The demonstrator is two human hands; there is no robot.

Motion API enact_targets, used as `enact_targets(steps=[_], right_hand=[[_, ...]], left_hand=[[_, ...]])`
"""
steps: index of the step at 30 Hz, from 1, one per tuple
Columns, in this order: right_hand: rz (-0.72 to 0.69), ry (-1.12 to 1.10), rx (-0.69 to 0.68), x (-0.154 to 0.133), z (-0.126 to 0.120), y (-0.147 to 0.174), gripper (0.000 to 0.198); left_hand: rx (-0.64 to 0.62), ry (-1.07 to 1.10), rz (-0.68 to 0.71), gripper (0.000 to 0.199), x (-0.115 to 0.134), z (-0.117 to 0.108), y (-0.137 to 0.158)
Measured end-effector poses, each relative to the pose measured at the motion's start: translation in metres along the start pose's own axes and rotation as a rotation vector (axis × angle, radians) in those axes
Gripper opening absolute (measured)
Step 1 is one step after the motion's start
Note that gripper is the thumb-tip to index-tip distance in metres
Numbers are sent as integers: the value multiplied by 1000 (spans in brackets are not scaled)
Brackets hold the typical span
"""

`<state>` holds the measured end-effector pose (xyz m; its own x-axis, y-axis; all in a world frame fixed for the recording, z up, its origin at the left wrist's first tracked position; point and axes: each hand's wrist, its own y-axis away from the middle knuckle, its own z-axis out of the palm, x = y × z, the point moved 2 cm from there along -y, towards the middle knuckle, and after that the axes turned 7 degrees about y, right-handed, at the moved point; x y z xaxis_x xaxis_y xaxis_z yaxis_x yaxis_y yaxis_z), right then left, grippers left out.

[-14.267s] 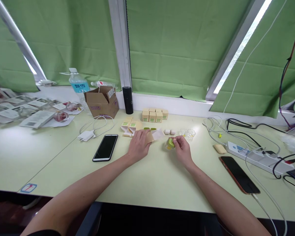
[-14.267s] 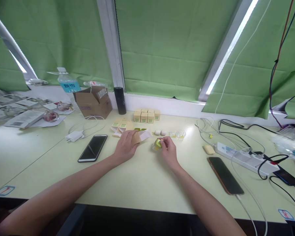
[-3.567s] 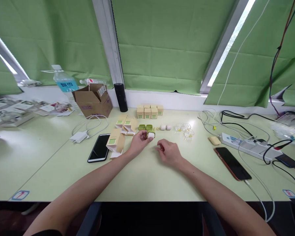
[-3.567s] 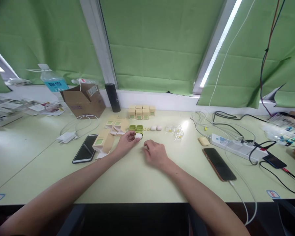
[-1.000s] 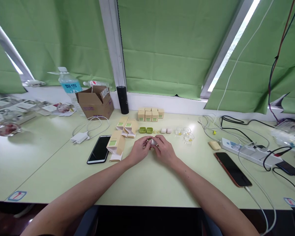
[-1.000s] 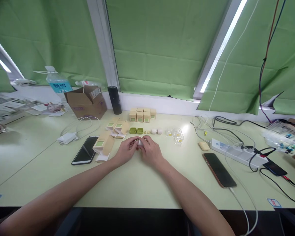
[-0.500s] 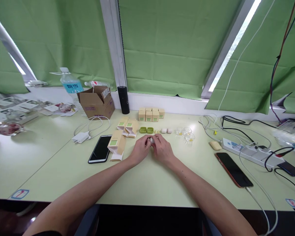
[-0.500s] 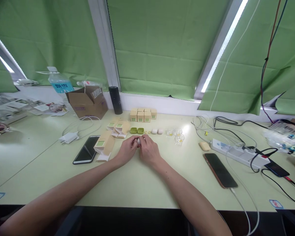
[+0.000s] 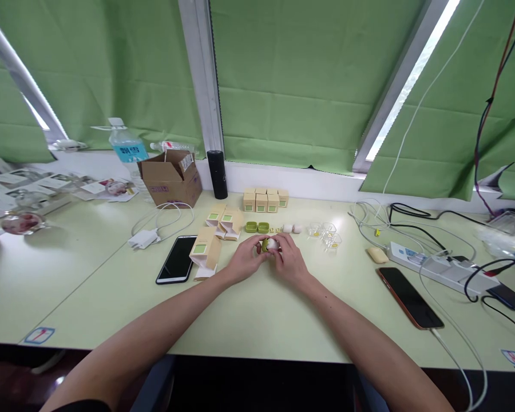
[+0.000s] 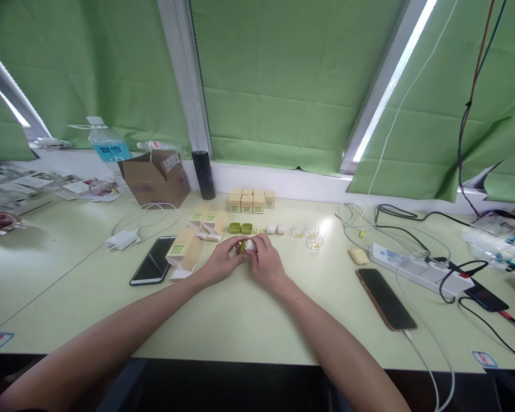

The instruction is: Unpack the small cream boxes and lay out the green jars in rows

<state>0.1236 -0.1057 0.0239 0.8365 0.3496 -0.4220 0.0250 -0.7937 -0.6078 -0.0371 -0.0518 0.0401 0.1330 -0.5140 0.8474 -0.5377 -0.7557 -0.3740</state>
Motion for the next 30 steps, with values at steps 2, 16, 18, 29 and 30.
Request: enact_targets(steps=[2, 16, 18, 29, 30], right_hand=[[9, -27, 1, 0, 1, 0, 29], [285, 119, 269, 37, -41, -16, 28], [316, 226, 228, 51, -44, -16, 28], [285, 503, -56, 67, -40, -14, 34], [292, 515, -68, 66, -40, -14, 35]], left_hand=[[13, -3, -18, 38, 1, 1, -2], [146, 14, -126, 44, -23, -1, -6], [148, 13, -133, 44, -22, -1, -6], [158, -33, -107, 43, -18, -1, -5], [159, -36, -106, 43, -18, -1, -5]])
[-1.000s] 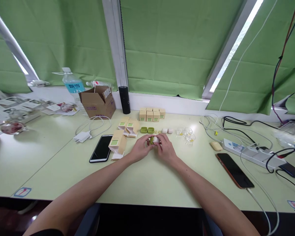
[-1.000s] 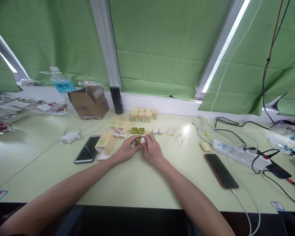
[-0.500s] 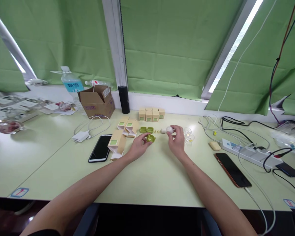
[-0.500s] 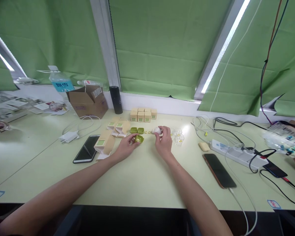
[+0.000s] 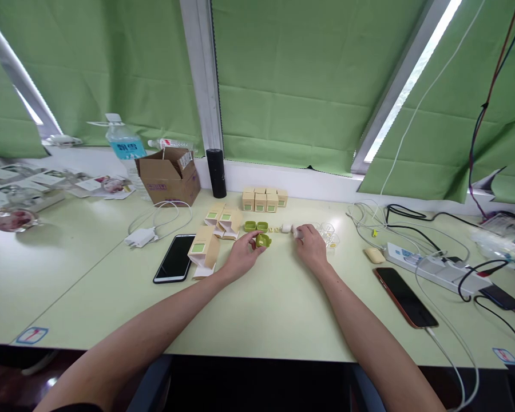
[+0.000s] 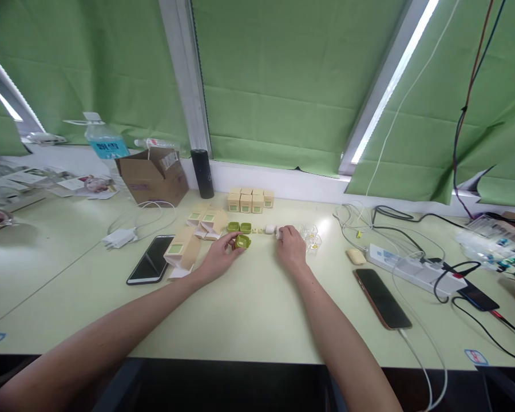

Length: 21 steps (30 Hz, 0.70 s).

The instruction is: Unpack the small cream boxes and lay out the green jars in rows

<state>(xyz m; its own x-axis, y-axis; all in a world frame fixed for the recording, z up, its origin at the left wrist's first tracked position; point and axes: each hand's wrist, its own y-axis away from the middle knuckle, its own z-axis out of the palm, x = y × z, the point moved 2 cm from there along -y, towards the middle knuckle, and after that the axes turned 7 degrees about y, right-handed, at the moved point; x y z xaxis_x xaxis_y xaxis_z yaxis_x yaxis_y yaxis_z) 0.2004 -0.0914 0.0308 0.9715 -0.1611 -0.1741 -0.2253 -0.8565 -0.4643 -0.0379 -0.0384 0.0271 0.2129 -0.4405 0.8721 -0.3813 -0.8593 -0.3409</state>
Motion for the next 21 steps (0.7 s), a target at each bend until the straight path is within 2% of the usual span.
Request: enact_targets(steps=[12, 21], right_hand=[[50, 70, -62, -4, 2, 1, 37], [91, 52, -43, -4, 1, 1, 42]], left_hand=[[-7, -25, 13, 43, -1, 0, 1], [-12, -20, 16, 44, -1, 1, 0]])
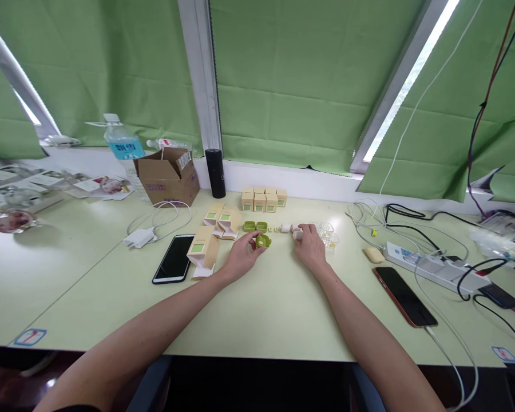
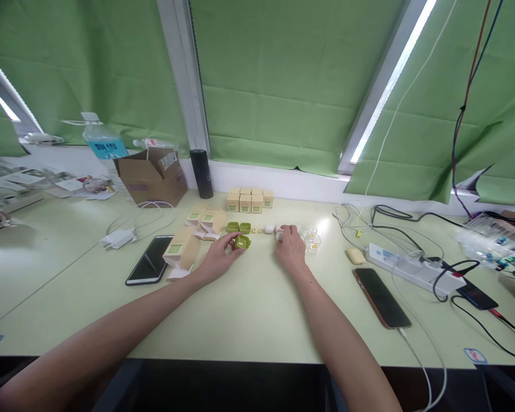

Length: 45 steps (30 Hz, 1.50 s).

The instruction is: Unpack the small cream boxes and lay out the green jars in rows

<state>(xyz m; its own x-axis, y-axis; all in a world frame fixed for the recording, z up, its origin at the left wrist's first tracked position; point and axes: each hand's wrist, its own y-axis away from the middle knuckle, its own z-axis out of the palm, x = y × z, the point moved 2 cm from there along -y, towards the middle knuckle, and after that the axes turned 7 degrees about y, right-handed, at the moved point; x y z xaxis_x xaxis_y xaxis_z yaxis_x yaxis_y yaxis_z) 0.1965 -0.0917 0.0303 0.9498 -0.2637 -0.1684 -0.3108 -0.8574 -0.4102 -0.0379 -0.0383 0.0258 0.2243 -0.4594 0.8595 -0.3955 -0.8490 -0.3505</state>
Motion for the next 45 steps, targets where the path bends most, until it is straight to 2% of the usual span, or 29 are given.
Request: enact_targets(steps=[9, 12, 16, 20, 23, 27, 32, 37, 42, 45], right_hand=[[17, -7, 13, 0, -4, 0, 45], [-13, -47, 127, -4, -12, 1, 43], [-187, -170, 319, -18, -24, 10, 24], [-392, -254, 331, -43, -29, 28, 17], [-491, -325, 327, -58, -30, 40, 23], [-546, -424, 303, -65, -26, 46, 45], [-446, -669, 169, -63, -15, 43, 47], [-242, -1036, 6, -63, -9, 38, 39], [-75, -1419, -208, -64, -3, 37, 45], [-5, -1562, -247, -67, -3, 39, 47]], left_hand=[[8, 6, 3, 42, 1, 0, 0], [12, 17, -1, 43, 2, 0, 0], [-4, 52, 23, 43, 5, 0, 1], [-26, 79, 67, 43, 7, 0, 4], [-38, 103, 136, 44, 8, -1, 5], [-50, 136, 254, 45, 8, 0, 7], [-72, 143, 341, 44, 10, -1, 8], [-86, 142, 298, 48, 13, -2, 11], [22, 198, 274, 30, 14, -1, 10], [84, 248, 277, 24, 14, 0, 10]])
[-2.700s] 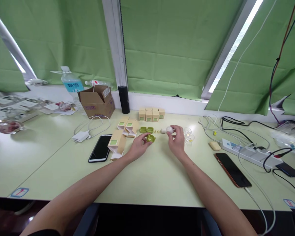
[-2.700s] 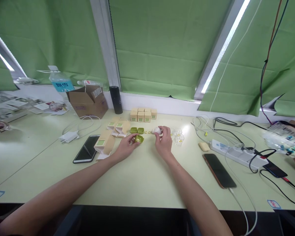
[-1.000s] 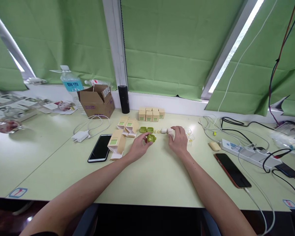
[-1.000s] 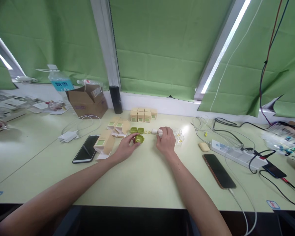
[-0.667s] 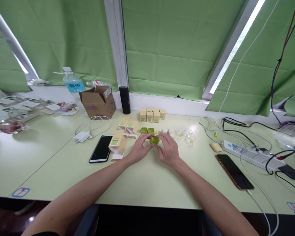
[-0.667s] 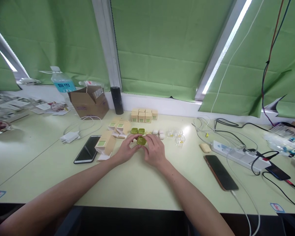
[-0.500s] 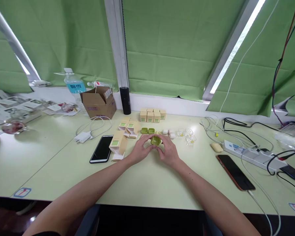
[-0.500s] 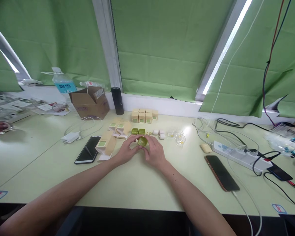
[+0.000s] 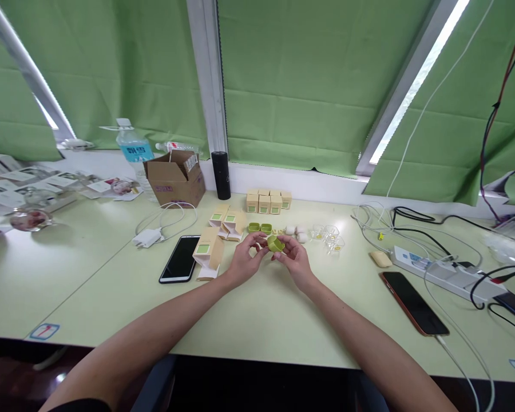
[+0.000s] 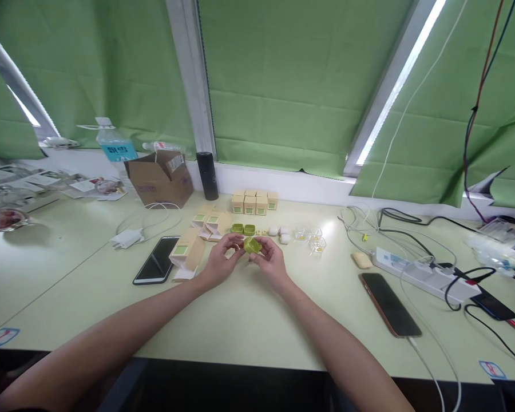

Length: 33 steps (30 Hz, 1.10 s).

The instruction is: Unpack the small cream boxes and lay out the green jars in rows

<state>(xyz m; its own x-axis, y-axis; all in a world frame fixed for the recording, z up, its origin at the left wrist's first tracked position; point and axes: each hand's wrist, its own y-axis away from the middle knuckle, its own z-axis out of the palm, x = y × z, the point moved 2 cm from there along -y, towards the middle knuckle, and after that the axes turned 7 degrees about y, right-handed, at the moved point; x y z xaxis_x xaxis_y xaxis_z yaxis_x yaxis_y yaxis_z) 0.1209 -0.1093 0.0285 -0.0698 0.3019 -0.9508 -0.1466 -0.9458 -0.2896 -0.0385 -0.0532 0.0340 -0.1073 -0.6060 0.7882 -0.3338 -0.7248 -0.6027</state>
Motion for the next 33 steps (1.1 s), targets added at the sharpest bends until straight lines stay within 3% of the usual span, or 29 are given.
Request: enact_targets(steps=[6, 11, 15, 33], right_hand=[[81, -159, 41, -6, 7, 4, 47], [142, -274, -9, -8, 9, 5, 41], [156, -307, -47, -8, 9, 5, 42], [108, -126, -35, -2, 13, 6, 48]], left_hand=[[44, -10, 86, 12, 0, 1, 2], [46, -129, 215, 11, 4, 0, 3], [55, -144, 242, 13, 6, 0, 3], [122, 85, -32, 12, 2, 1, 1]])
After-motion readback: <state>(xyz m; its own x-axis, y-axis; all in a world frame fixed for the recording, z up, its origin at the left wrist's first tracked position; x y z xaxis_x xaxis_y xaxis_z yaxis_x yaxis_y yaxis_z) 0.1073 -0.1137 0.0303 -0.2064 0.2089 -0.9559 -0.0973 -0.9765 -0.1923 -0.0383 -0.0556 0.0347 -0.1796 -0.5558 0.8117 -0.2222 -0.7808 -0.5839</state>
